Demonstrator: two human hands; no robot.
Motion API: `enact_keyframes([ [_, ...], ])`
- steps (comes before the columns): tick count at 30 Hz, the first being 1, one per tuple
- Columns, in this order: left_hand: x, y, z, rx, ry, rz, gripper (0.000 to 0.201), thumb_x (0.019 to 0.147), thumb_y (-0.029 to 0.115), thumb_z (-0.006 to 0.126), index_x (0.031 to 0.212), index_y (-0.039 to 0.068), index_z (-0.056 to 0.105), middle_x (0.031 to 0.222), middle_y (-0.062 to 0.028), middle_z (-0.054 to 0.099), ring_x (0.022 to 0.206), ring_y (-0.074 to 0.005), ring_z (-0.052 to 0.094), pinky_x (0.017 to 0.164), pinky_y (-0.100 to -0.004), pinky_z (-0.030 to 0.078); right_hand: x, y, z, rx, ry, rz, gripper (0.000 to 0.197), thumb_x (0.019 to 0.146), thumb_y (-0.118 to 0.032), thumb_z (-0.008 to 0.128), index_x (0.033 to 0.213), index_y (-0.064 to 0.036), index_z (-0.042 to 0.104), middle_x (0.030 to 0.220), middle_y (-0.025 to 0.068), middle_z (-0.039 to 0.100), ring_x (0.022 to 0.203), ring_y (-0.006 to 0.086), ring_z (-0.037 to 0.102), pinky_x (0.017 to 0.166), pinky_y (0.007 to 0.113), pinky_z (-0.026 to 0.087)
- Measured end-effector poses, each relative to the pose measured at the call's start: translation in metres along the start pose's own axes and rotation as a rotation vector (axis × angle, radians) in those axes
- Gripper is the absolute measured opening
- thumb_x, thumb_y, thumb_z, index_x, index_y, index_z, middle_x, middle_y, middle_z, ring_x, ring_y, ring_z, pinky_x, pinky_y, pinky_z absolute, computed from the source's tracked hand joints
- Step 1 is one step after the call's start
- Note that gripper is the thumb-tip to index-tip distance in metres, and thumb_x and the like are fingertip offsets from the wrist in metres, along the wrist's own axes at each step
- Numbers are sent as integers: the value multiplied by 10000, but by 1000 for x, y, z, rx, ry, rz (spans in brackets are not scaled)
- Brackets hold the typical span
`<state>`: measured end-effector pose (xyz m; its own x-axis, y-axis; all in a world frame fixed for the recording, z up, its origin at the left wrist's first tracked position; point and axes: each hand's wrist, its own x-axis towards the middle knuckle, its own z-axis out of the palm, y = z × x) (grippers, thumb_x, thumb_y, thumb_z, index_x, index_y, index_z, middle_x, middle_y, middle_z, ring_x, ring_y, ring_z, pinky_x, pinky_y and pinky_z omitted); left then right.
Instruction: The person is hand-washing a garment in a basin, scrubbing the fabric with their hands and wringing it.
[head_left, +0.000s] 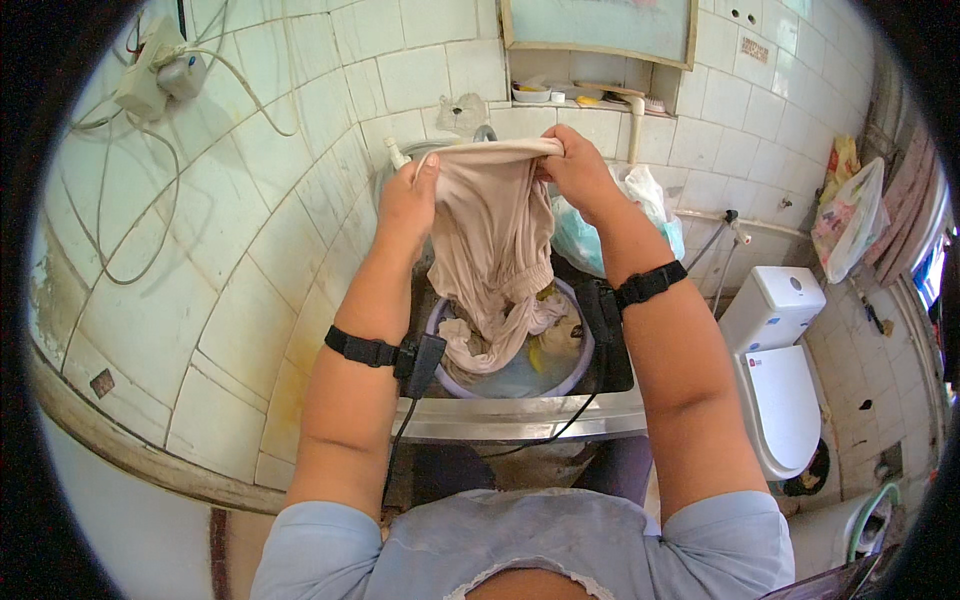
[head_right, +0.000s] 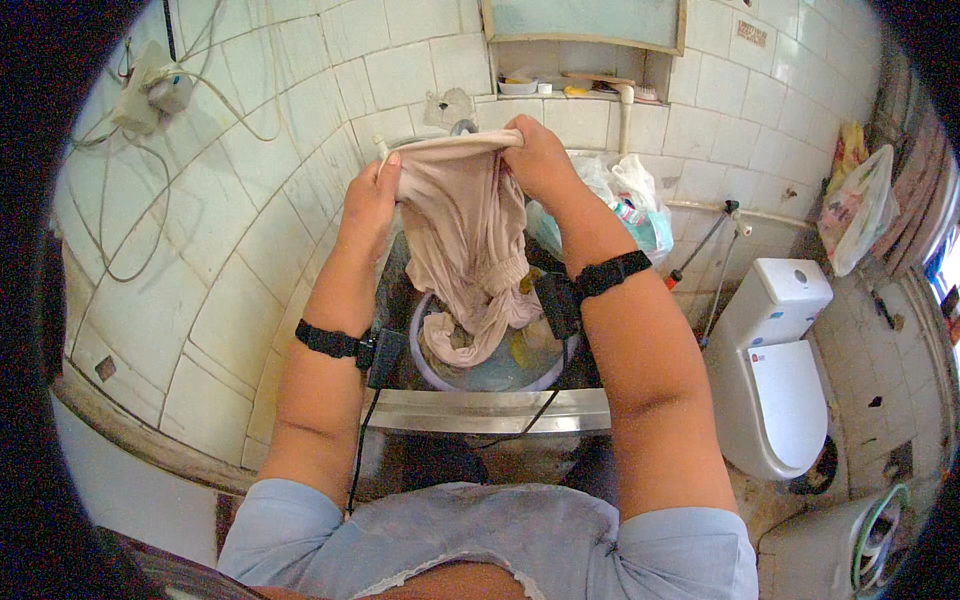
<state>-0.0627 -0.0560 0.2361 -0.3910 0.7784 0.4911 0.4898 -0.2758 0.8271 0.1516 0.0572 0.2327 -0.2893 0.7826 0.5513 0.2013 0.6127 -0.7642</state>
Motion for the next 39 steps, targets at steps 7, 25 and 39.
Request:
enact_keyframes([
  [7, -26, -94, 24, 318, -458, -19, 324, 893, 327, 637, 900, 3, 622, 781, -114, 612, 760, -196, 545, 743, -348, 456, -58, 57, 14, -249, -378, 43, 222, 732, -29, 589, 945, -38, 648, 872, 193, 668, 823, 353, 652, 721, 413, 510],
  [25, -101, -166, 139, 796, -2199, 336, 303, 754, 14, 657, 1028, 128, 595, 844, -5, 593, 757, -164, 530, 668, -359, 437, -166, 237, 94, -689, -1650, 262, 581, 691, -285, 747, 1196, -25, 622, 1135, 157, 655, 1033, 313, 607, 873, 417, 465],
  [39, -111, -173, 133, 1297, -1847, -131, 431, 936, 419, 518, 1150, 73, 659, 1215, -112, 645, 1023, -290, 609, 901, -446, 459, -159, 119, 78, -821, -1453, 104, 361, 677, -81, 668, 1035, -53, 701, 924, 156, 693, 817, 308, 657, 706, 465, 488],
])
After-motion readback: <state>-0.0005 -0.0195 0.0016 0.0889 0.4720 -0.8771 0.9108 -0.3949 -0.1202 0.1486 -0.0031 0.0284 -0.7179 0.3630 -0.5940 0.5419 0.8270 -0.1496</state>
